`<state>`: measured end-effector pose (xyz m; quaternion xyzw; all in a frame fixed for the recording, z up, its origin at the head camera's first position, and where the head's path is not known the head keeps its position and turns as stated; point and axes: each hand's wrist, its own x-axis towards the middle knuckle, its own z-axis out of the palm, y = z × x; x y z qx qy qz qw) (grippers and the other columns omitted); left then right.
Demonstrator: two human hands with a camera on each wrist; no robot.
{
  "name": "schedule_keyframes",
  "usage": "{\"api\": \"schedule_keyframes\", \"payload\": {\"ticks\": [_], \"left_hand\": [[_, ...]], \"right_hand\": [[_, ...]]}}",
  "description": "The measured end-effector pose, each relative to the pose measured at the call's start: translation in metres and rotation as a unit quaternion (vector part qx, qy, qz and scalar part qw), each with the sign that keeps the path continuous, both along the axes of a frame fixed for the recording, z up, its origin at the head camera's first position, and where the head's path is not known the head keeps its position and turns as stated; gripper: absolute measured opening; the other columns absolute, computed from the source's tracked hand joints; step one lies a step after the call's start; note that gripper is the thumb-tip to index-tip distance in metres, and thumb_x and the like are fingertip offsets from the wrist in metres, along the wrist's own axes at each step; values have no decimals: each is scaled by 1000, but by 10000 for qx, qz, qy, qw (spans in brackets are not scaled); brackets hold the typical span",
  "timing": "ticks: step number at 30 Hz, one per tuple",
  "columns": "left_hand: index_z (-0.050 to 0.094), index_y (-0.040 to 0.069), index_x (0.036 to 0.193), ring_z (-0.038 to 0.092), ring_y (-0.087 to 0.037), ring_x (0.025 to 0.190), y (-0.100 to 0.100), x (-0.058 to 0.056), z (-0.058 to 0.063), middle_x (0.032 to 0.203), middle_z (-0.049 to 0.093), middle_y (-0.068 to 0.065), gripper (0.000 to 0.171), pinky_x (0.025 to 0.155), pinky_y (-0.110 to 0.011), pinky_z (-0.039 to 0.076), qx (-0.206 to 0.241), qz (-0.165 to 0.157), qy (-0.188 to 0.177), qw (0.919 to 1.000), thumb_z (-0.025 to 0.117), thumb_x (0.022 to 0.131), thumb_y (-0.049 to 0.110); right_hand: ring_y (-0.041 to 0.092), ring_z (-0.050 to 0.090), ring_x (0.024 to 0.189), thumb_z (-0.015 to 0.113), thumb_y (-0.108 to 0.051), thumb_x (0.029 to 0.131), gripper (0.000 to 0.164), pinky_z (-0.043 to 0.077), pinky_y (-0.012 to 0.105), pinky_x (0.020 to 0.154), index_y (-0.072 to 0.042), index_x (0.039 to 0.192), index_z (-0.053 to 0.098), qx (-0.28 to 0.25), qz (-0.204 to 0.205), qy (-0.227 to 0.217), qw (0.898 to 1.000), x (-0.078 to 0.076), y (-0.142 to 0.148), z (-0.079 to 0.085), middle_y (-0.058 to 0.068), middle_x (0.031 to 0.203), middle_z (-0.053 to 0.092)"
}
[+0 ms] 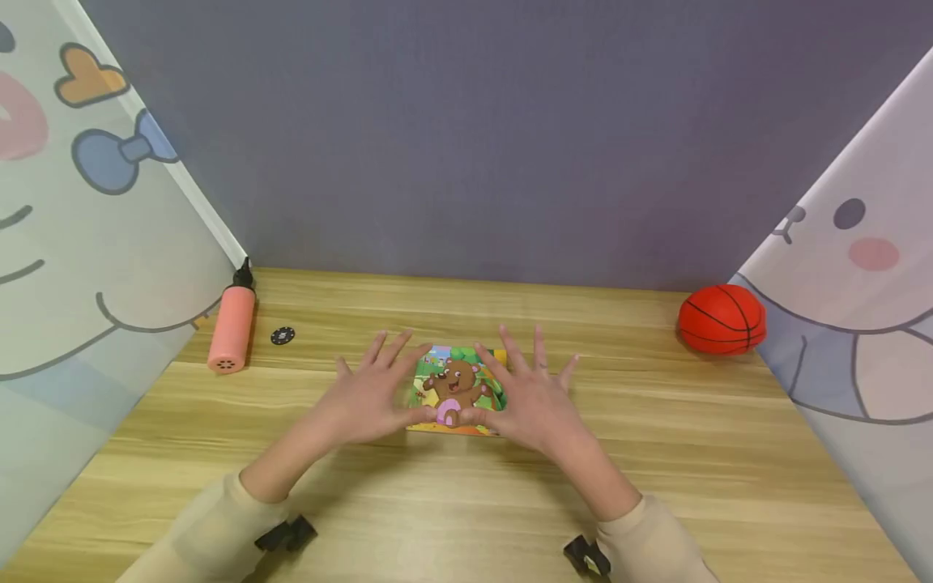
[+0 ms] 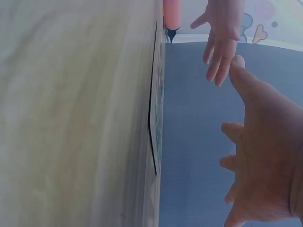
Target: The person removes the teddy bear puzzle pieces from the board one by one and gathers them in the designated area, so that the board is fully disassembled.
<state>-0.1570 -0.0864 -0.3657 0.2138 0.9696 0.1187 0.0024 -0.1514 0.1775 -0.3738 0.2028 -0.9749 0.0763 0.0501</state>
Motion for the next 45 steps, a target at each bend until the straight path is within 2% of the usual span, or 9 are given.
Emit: {"api": "schedule_keyframes", "payload": {"ticks": [4,9,12,17,20,25,32,39,45], "left_hand": [[29,31,160,9,-43,151,-3,-6,-1,167,17,-8,90,93,-88,21,367,-23,-238,9990,56,87,76],[38,18,157,24,-46,147,-7,-17,-6,163,28,-16,79,99,-78,32,1178,-214,-531,9914,62,94,60],[42,10,153,33,-45,143,-8,-25,-12,157,36,-19,73,106,-67,35,1703,-299,-673,9826,67,96,48],[44,7,150,40,-39,140,-10,-36,-18,153,44,-16,67,112,-57,34,2217,-148,-996,9699,70,96,37],[47,6,149,45,-40,135,-10,-40,-19,149,47,-18,63,108,-57,39,2456,-17,-1190,9620,70,97,33],[52,4,143,58,-37,118,-11,-47,-24,136,56,-20,55,95,-50,52,3026,273,-1487,9410,71,95,24],[55,1,138,58,-33,115,-13,-55,-33,125,60,-16,51,99,-49,49,3339,445,-1745,9253,73,93,19],[56,3,137,56,-28,111,-9,-62,-40,119,59,-12,51,91,-40,52,3599,549,-2016,9093,75,92,17],[58,3,134,57,-27,106,-5,-66,-42,115,59,-11,52,85,-37,52,3665,685,-2008,9059,79,87,14]], "right_hand": [[54,-4,147,59,-76,86,93,6,91,91,-32,161,26,6,36,-102,9999,-2,0,-1,8,169,10],[55,2,147,57,-75,87,92,9,91,90,-31,162,26,-21,120,-300,9995,-7,1,-4,9,168,12],[55,5,147,56,-75,88,91,11,90,91,-31,162,26,-79,177,-446,9988,-11,2,-6,10,168,13],[56,11,146,56,-73,89,89,14,90,91,-27,161,29,-224,333,-696,9968,-16,5,-11,15,166,18],[56,13,145,57,-71,90,88,17,90,90,-26,160,31,-337,471,-925,9940,-19,6,-13,16,166,19],[56,10,146,62,-62,93,81,16,91,88,-24,159,35,-522,619,-1183,9897,-23,5,-16,16,166,18],[54,8,147,64,-54,96,73,12,90,92,-25,157,39,-602,709,-1293,9872,-29,-1,-19,12,167,18],[52,8,148,63,-56,95,71,10,88,95,-32,157,38,-607,776,-1420,9849,-36,-10,-22,6,168,17],[52,7,148,65,-61,91,81,9,89,94,-31,159,33,-537,865,-1560,9825,-39,-18,-24,3,168,16]]}}
